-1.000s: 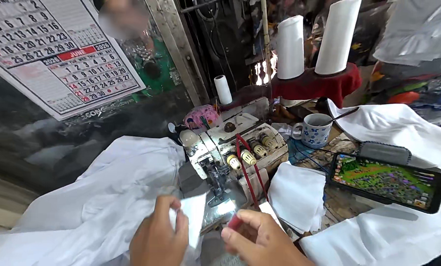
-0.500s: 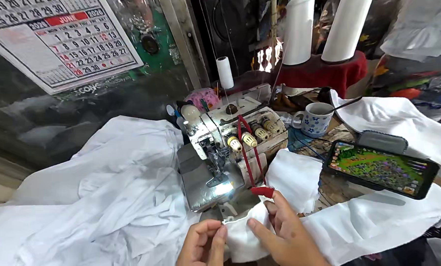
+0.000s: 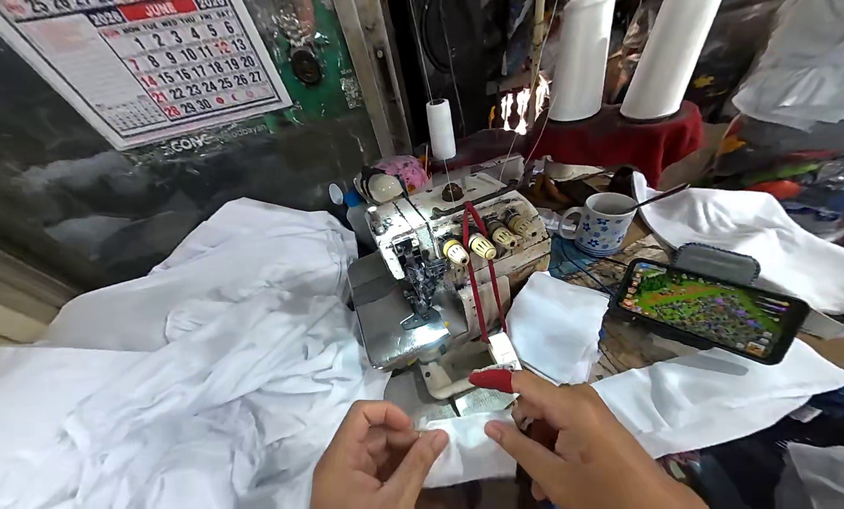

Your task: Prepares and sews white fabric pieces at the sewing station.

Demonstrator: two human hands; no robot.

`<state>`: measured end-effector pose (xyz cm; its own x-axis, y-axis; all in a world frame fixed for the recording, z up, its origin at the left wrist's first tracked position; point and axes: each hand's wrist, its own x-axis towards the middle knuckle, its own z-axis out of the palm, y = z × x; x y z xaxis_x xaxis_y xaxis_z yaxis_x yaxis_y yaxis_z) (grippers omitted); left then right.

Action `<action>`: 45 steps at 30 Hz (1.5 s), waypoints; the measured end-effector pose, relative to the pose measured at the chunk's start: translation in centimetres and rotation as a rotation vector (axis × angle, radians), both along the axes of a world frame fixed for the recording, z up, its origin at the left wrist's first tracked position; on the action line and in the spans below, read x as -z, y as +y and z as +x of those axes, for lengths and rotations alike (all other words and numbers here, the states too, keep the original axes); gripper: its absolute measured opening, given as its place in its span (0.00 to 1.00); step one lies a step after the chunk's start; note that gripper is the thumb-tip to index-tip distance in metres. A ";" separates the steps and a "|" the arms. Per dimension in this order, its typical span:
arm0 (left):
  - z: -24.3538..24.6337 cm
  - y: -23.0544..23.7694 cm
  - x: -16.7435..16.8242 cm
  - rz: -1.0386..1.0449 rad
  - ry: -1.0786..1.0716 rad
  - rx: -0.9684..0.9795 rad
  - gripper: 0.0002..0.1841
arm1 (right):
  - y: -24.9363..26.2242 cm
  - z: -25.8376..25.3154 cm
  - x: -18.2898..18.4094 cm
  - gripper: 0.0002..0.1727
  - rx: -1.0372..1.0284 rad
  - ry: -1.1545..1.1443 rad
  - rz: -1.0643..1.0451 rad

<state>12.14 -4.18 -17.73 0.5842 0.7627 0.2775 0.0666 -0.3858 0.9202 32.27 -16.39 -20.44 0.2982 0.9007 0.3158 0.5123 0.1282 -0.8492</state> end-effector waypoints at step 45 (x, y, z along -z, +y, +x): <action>0.6 -6.1 5.8 0.277 -0.001 0.245 0.09 | -4.4 -3.8 3.5 0.31 -0.003 0.873 0.014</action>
<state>12.76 -10.33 -23.55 0.7402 0.4958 0.4541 -0.0593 -0.6246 0.7787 28.46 -20.80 -23.90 0.4361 0.8998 -0.0131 -0.3212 0.1420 -0.9363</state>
